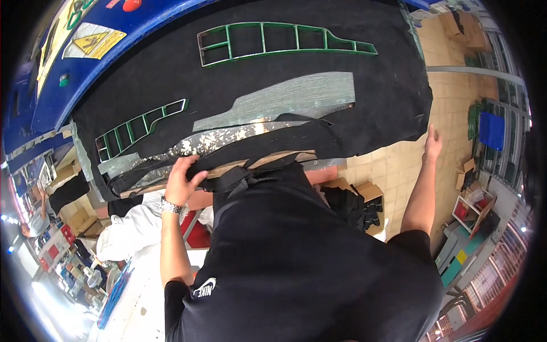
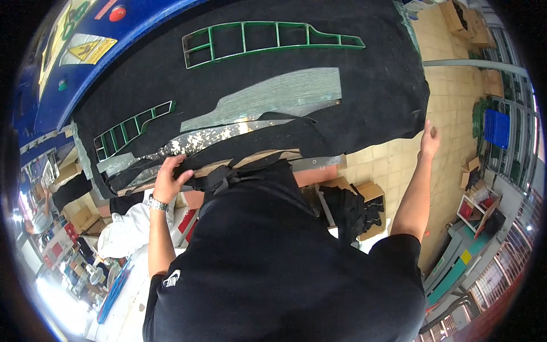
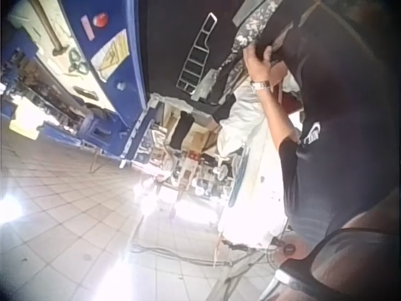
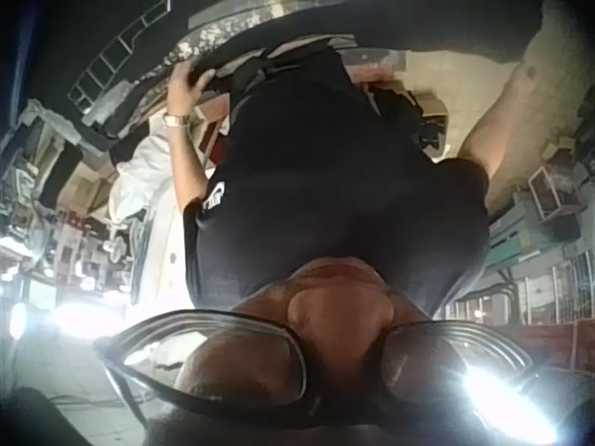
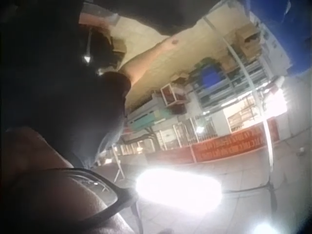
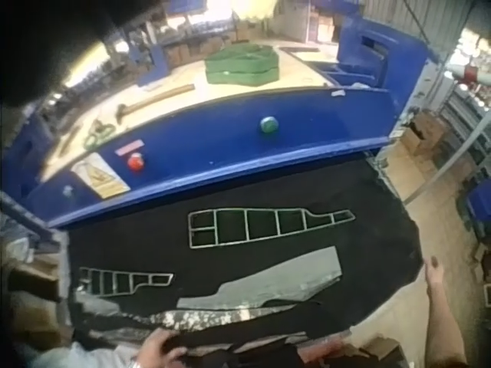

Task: The recorder uses green metal templates and a hydraulic cutting press to cut out shoe components from black synthetic material.

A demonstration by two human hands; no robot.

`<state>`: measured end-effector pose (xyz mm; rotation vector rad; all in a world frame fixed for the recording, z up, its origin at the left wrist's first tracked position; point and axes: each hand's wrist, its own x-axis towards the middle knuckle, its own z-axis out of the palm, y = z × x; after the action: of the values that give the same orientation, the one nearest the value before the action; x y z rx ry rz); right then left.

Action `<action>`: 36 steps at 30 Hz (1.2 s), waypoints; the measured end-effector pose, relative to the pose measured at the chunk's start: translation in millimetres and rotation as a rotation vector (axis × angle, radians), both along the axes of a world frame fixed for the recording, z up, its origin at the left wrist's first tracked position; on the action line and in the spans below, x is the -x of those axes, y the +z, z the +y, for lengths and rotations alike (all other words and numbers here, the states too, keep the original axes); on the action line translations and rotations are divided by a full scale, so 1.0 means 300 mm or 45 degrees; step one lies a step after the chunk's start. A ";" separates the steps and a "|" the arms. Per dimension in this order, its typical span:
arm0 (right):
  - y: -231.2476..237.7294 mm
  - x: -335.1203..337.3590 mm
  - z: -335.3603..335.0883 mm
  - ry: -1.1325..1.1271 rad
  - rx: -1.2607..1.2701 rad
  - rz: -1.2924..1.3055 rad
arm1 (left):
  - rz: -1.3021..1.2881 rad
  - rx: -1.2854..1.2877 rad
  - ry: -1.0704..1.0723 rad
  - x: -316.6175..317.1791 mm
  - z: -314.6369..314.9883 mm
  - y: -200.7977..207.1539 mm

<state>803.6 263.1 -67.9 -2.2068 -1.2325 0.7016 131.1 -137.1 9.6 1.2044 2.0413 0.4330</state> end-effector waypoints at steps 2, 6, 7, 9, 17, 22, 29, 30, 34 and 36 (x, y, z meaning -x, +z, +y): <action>-0.079 -0.059 -0.036 -0.283 0.314 0.399 | 0.087 0.017 -0.111 -0.050 0.021 -0.009; -0.118 0.053 -0.109 -0.238 0.326 1.015 | 0.259 0.155 -0.224 -0.162 0.009 -0.021; -0.143 0.068 -0.121 -0.178 0.250 1.219 | 0.319 0.169 -0.270 -0.181 -0.004 -0.030; -0.166 -0.058 -0.100 -0.172 0.273 1.330 | 0.400 0.104 -0.243 -0.198 -0.031 -0.087; 0.057 -0.692 0.046 0.078 0.137 -0.139 | 0.365 -0.386 -0.155 -0.188 -0.030 -0.088; -0.058 -0.313 0.171 0.416 0.466 -1.205 | 0.264 -0.198 -0.165 -0.270 -0.103 -0.020; 0.187 0.704 0.228 1.264 -0.615 -0.729 | -0.193 0.135 0.105 -0.287 -0.164 -0.279; 0.199 0.846 0.225 1.424 -0.660 -0.583 | -0.164 0.248 0.007 -0.284 -0.149 -0.328; 0.216 1.229 0.170 1.862 -0.631 -0.445 | -0.236 0.204 -0.111 -0.290 -0.143 -0.321; 0.224 1.357 0.133 1.969 -0.630 -0.409 | -0.208 0.260 -0.075 -0.276 -0.188 -0.303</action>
<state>396.6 303.1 -0.7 -0.6421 -2.8227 0.3974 213.8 -193.4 -81.2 1.0664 1.8565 0.2774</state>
